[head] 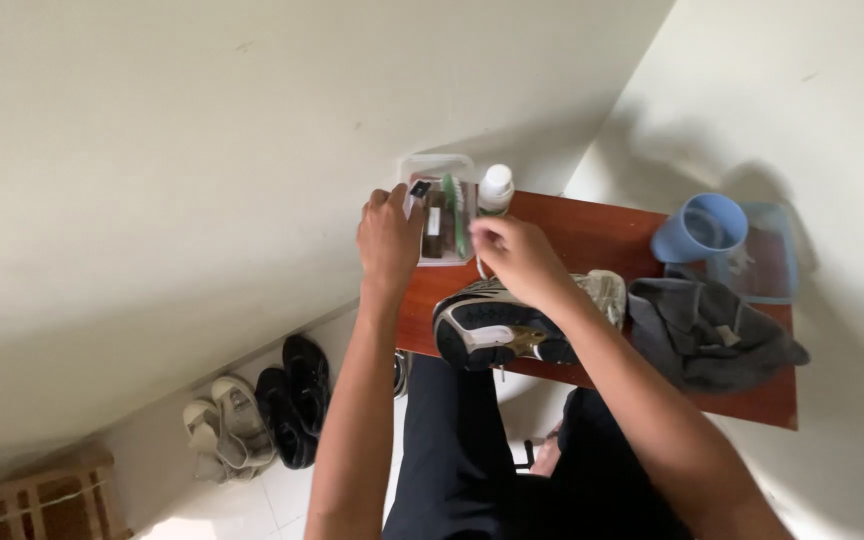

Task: The person cleans a white and black sneaker placed on a small wooden table. They first wipe the shoe with a grey cloth, then use a brush to scrub the sole and upper parts of the shoe.

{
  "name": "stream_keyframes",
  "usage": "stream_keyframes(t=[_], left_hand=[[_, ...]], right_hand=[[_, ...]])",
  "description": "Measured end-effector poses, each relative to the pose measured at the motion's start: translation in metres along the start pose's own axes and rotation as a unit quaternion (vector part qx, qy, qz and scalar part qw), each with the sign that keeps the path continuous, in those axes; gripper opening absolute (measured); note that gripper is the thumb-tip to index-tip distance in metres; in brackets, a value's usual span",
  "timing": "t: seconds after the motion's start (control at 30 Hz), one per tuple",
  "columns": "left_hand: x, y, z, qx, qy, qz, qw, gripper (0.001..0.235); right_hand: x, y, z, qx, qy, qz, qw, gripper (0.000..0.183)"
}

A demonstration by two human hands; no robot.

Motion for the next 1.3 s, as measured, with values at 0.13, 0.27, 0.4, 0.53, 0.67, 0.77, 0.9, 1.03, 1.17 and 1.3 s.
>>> stream_keyframes(t=[0.13, 0.27, 0.4, 0.53, 0.67, 0.77, 0.9, 1.03, 1.17, 1.3], left_hand=[[-0.015, -0.003, -0.024, -0.007, 0.042, -0.014, 0.999, 0.036], [-0.015, -0.026, -0.049, -0.097, 0.058, -0.042, 0.993, 0.038], [-0.017, -0.029, -0.057, -0.179, 0.053, -0.063, 0.98, 0.036], [-0.01, -0.033, -0.062, -0.215, 0.06, -0.069, 0.972, 0.034], [-0.022, -0.016, -0.058, -0.236, 0.054, -0.079, 0.967, 0.034], [-0.021, -0.002, -0.049, -0.246, 0.051, -0.083, 0.964, 0.033], [-0.027, 0.013, -0.041, -0.236, 0.06, -0.093, 0.965, 0.032], [-0.025, 0.006, -0.046, -0.223, 0.061, -0.094, 0.968, 0.032], [-0.018, 0.012, -0.041, -0.232, 0.061, -0.104, 0.965, 0.033], [-0.022, 0.01, -0.043, -0.23, 0.062, -0.106, 0.965, 0.032]], right_hand=[[0.06, -0.058, 0.005, -0.158, 0.017, -0.058, 0.986, 0.031], [0.096, -0.09, 0.006, -0.342, 0.012, -0.109, 0.933, 0.055], [0.098, -0.092, -0.001, -0.401, -0.045, -0.131, 0.906, 0.054], [0.093, -0.082, -0.035, -0.349, -0.059, -0.165, 0.921, 0.056], [0.088, -0.089, -0.035, -0.394, -0.07, -0.156, 0.903, 0.052], [0.098, -0.091, -0.014, -0.384, -0.07, -0.131, 0.911, 0.051], [0.1, -0.102, -0.003, -0.38, -0.091, -0.137, 0.91, 0.052], [0.089, -0.093, -0.015, -0.358, -0.071, -0.143, 0.92, 0.047], [0.081, -0.082, -0.052, -0.364, -0.071, -0.156, 0.915, 0.034], [0.083, -0.091, -0.037, -0.344, -0.106, -0.151, 0.92, 0.031]])
Point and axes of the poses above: each hand's wrist, its own x-axis towards the middle knuckle, its own y-axis out of the back of the hand, z = x × y, the point moved 4 cm from there along x, towards the middle knuckle, and after that the axes turned 1 degree about -z, right-handed, at the moved point
